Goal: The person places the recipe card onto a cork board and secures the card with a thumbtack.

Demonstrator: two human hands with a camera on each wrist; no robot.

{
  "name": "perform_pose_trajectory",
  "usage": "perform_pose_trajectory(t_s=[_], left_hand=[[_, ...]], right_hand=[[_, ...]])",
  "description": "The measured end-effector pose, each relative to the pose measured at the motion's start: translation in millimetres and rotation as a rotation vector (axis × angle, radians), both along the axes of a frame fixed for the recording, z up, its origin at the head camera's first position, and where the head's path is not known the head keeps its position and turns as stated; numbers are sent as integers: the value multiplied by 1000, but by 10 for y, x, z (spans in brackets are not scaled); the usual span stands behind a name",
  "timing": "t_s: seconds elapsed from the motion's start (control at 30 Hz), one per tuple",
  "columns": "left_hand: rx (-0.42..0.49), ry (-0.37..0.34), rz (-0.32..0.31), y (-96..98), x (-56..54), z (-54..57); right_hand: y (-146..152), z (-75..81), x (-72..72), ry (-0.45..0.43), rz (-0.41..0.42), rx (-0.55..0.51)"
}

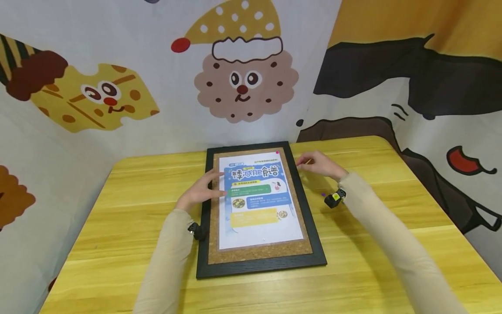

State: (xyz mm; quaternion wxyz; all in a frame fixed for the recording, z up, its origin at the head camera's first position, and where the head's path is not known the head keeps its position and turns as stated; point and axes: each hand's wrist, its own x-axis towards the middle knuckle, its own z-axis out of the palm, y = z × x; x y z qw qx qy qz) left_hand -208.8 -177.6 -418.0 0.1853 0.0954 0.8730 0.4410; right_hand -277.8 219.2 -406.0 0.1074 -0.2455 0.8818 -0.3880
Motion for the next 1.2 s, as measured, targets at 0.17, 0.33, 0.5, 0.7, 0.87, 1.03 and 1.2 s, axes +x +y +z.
perform_pose_trajectory(t_s=[0.17,0.33,0.5,0.7,0.87,1.03,1.2], left_hand=[[-32,-43,10,-82,26,-40],[-105,-63,-32,-127,7,-62],[-159,-61,-79,-157,9,-124],[-172,-47,-119,-185,1,-149],[-184,-55,-138,-211,-1,-154],[-181,-57,-141,-223,12,-140],[-173,-60,-147,-235,12,-149]], right_hand=[[131,-46,89,3,2,49],[241,-72,189,23,30,47],[326,-86,291,43,40,67],[429,-125,366,-6,17,63],[505,-144,424,-16,10,60],[600,-153,485,30,-10,85],[710,-168,558,57,-27,106]])
